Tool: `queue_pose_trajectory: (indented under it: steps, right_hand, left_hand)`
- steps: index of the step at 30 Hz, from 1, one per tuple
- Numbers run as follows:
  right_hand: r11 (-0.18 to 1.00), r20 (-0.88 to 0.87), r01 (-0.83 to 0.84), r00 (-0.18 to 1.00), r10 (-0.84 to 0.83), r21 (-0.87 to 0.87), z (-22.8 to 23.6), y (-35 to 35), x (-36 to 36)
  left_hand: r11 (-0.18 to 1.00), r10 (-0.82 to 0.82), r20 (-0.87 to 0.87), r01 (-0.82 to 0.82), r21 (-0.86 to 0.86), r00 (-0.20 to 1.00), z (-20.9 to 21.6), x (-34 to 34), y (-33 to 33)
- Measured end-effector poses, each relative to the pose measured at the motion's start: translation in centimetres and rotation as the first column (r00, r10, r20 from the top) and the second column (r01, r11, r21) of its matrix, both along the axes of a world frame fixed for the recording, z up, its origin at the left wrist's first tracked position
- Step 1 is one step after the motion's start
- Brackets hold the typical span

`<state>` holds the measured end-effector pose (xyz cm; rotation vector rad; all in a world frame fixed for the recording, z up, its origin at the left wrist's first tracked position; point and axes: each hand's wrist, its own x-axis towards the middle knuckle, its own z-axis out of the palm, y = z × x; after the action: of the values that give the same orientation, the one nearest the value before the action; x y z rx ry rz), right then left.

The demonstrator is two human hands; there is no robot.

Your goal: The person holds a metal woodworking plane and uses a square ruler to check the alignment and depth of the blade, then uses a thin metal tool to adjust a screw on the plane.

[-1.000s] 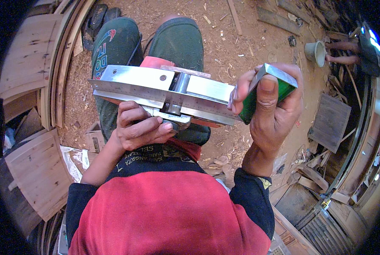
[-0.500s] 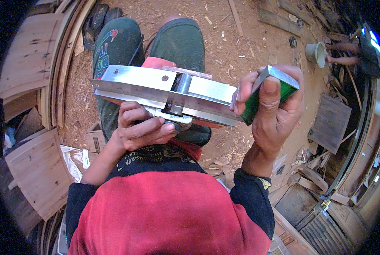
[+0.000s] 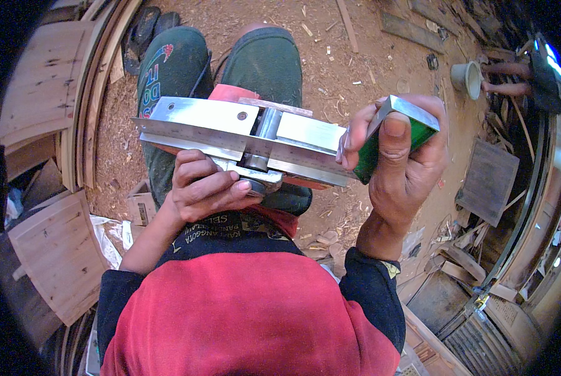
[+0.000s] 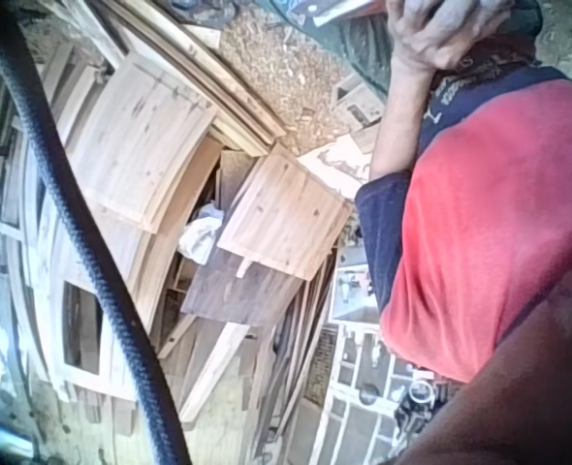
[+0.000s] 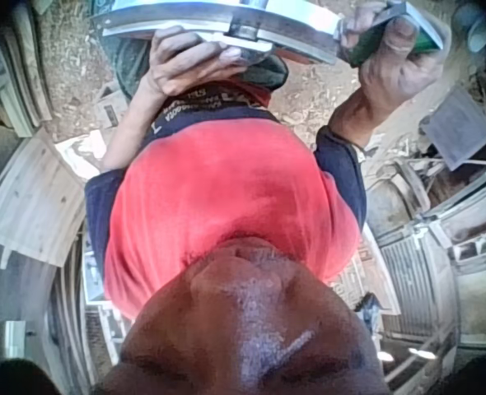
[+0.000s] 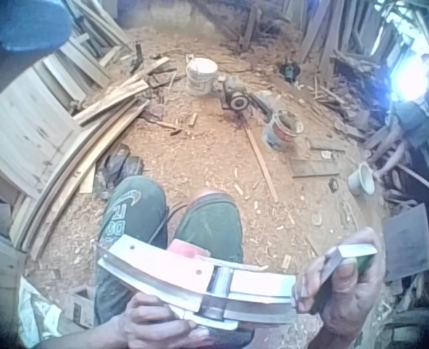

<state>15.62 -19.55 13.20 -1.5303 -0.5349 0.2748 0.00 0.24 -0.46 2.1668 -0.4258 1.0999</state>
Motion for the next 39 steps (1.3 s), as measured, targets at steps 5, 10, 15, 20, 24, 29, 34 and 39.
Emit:
queue_pose_trajectory:
  steps: [5, 10, 15, 20, 24, 29, 34, 39]
  right_hand:
    - [1.0, 0.014, -0.01, 1.0, 0.01, -0.004, 0.13, -0.05, 0.01]
    - [1.0, 0.017, -0.014, 1.0, 0.014, -0.006, -0.01, -0.03, 0.01]
    - [1.0, 0.003, -0.001, 1.0, 0.001, 0.01, -0.06, 0.09, -0.07]
    - [0.999, -0.005, 0.029, 1.0, -0.029, 0.02, 0.21, -0.21, -0.06]
    - [1.0, 0.002, 0.007, 1.0, -0.007, 0.01, -0.05, -0.07, 0.12]
    - [1.0, 0.012, 0.028, 1.0, -0.028, -0.001, 0.02, -0.1, 0.03]
    - [1.0, 0.016, 0.022, 1.0, -0.022, 0.004, -0.04, -0.08, 0.06]
    - [0.997, 0.052, 0.016, 0.998, -0.02, 0.08, -0.11, 0.39, 0.55]
  left_hand:
    - [1.0, 0.004, 0.002, -0.004, -0.015, 1.0, 0.02, 0.06, -0.1]
    - [1.0, 0.01, 0.005, -0.01, 0.001, 1.0, 0.15, 0.16, -0.04]
    - [1.0, 0.02, -0.012, -0.019, 0.017, 1.0, 0.25, 0.06, -0.11]
    - [1.0, 0.011, 0.0, -0.011, -0.005, 1.0, 0.22, 0.51, -0.44]
    - [1.0, 0.027, -0.013, -0.027, 0.004, 1.0, 0.27, 0.1, -0.33]
    - [1.0, 0.015, -0.023, -0.015, 0.013, 1.0, 0.5, 0.25, -0.24]
    - [1.0, 0.009, -0.023, -0.008, 0.023, 1.0, 0.49, 0.21, -0.14]
    - [0.999, 0.036, -0.008, -0.037, -0.017, 0.999, 0.41, 0.51, -0.27]
